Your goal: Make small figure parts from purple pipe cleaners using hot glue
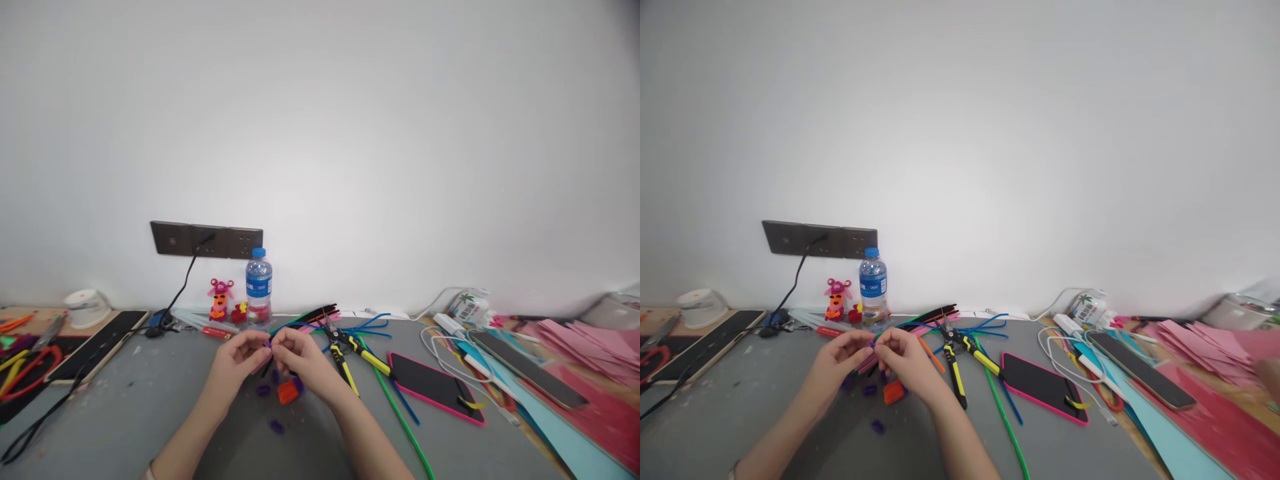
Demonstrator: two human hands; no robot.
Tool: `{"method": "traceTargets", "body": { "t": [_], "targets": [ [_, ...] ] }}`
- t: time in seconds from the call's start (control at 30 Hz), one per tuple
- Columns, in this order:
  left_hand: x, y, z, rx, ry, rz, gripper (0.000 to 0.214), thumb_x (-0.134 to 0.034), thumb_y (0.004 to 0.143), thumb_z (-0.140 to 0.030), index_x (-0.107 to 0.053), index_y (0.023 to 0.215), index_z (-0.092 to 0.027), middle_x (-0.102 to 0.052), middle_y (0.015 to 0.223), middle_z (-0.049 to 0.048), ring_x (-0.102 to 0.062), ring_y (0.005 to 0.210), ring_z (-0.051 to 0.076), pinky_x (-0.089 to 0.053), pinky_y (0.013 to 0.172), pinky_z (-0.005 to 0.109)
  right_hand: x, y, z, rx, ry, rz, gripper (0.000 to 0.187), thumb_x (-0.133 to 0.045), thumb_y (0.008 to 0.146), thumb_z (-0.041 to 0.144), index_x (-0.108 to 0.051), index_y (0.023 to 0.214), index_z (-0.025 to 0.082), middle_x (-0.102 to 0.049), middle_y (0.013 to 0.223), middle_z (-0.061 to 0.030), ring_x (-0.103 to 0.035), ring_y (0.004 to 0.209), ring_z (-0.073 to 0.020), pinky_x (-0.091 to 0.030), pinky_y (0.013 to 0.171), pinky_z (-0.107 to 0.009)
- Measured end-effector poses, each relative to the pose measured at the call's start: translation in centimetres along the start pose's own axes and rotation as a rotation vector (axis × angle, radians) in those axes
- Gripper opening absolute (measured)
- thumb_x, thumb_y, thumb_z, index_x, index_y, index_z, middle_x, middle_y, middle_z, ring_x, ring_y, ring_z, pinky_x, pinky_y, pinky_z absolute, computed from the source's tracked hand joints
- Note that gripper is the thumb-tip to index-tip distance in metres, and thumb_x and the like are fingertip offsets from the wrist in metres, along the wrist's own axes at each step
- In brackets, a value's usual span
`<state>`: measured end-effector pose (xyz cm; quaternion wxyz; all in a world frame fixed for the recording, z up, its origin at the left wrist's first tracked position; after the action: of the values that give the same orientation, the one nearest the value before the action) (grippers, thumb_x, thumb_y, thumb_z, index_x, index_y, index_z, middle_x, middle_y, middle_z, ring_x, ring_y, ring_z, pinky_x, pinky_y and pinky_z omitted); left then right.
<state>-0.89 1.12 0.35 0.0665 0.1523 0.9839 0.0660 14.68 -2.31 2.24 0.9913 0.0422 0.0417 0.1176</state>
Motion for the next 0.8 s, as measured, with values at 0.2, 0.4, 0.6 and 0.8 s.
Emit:
{"method": "traceTargets", "body": {
  "t": [0.2,0.4,0.6,0.8],
  "targets": [
    [-0.37,-0.23,0.07,0.012,-0.028,0.013,0.02,-0.075,0.07,-0.035,-0.067,0.075,-0.017,-0.063,0.07,-0.0002,-0.056,0.065,0.014,-0.044,0.057,0.021,0.18,0.11,0.12,0.043,0.001,-0.035,0.035,-0.067,0.077,0.051,-0.054,0.078,0.018,-0.052,0.054,0.0063,-0.043,0.046,-0.008,-0.034,0.049,-0.021],
    [-0.61,-0.47,0.09,0.008,-0.047,0.008,0.018,-0.073,0.074,-0.034,-0.066,0.077,-0.018,-0.062,0.071,-0.0009,-0.054,0.065,0.012,-0.041,0.057,0.02,0.51,0.25,-0.04,0.074,0.097,-0.079,0.034,-0.067,0.078,0.049,-0.051,0.08,0.019,-0.053,0.055,0.0064,-0.042,0.045,-0.008,-0.034,0.049,-0.021],
    [-0.61,-0.46,-0.03,-0.007,-0.034,0.02,0.021,-0.073,0.073,-0.036,-0.067,0.076,-0.017,-0.062,0.067,-0.0004,-0.054,0.06,0.013,-0.042,0.055,0.021,-0.1,0.09,0.05,0.025,0.039,-0.02,0.037,-0.067,0.077,0.052,-0.05,0.078,0.019,-0.053,0.054,0.0065,-0.043,0.046,-0.0082,-0.034,0.049,-0.021],
    [-0.54,-0.46,-0.55,-0.007,0.036,-0.001,0.023,-0.075,0.069,-0.038,-0.071,0.073,-0.017,-0.065,0.066,0.0016,-0.057,0.061,0.015,-0.045,0.057,0.023,0.05,0.03,-0.15,0.011,0.028,-0.001,0.038,-0.068,0.077,0.053,-0.05,0.078,0.018,-0.053,0.056,0.0064,-0.043,0.047,-0.0077,-0.034,0.05,-0.021]
  ]
}}
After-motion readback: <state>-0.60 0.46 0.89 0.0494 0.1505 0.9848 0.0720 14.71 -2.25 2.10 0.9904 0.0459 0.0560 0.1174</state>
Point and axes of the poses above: each hand's wrist, its own y-axis towards the middle knuckle, its own x-axis out of the back of the hand, z = x × y, the point moved 1 cm from there along y, towards the middle knuckle
